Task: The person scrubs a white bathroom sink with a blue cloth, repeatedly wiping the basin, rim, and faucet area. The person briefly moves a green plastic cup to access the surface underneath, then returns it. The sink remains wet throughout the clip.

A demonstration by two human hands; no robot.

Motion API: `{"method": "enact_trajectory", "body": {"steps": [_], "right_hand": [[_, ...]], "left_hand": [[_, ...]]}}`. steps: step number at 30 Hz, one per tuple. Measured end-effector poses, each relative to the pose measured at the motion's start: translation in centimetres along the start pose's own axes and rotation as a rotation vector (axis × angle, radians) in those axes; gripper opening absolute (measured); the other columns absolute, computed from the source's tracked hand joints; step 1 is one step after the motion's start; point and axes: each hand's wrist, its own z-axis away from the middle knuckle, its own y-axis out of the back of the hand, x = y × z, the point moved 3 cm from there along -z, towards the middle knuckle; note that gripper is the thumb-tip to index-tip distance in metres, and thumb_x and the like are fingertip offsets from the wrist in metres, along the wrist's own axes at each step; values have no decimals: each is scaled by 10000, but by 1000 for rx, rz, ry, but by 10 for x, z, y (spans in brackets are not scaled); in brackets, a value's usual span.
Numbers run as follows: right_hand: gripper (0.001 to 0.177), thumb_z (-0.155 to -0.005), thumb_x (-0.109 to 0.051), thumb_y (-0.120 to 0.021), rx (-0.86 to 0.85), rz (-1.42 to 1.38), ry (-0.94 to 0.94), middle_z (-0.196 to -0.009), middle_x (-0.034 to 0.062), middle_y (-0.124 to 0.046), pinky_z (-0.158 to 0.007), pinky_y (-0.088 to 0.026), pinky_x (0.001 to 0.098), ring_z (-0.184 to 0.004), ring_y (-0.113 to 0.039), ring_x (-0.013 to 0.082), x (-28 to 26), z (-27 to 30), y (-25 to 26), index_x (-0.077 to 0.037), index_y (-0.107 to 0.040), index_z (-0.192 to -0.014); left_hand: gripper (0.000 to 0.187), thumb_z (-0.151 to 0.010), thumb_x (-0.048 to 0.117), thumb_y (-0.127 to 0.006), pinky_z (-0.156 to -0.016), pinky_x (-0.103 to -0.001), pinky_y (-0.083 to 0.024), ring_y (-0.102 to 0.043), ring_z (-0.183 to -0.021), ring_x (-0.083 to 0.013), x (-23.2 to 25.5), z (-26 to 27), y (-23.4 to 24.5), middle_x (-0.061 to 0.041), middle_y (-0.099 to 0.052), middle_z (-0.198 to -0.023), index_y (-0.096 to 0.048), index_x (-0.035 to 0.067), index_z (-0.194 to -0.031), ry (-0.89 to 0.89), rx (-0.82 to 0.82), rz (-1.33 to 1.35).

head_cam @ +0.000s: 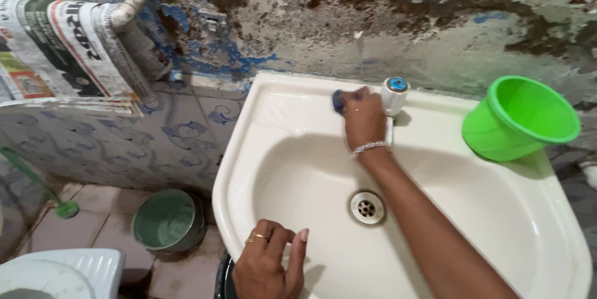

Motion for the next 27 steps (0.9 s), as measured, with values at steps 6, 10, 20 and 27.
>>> {"method": "enact_trajectory", "body": {"steps": [6,10,20,27], "right_hand": [[235,-832,-45,-709,0,-78,-95,-1095,140,-695,-794,-582,456,-943,-681,331,-12,-3,-22,-150,-788,-1027],[135,-919,-121,-724,-14,-278,54,-1035,116,-702,-810,-587,450,-931,-702,327,-66,27,-26,-102,-755,-1049],[255,-788,-80,-815,-27,-190,-116,-1077,130,-701,-809,-569,467,-955,-694,350,-45,-24,-37,-162,-796,-1028],[253,-786,-57,-807,-132,-458,103,-995,101,-723,-806,-584,420,-875,-713,316,-136,22,-35,-135,-788,-1026]], "left_hand": [[187,-822,263,-769,-560,-394,-569,-722,-645,-224,-1,0,-4,-69,-653,-762,-745,89,-760,96,-16,-2],[197,-819,257,-777,-552,-390,-564,-721,-646,-222,-4,1,-3,-74,-646,-755,-737,82,-738,42,23,31],[206,-818,253,-782,-549,-393,-558,-722,-622,-232,-4,-1,-3,-74,-644,-727,-732,78,-721,63,28,69],[234,-884,264,-734,-569,-404,-546,-713,-685,-244,-1,5,1,-60,-661,-754,-729,71,-751,-9,101,105]]}}
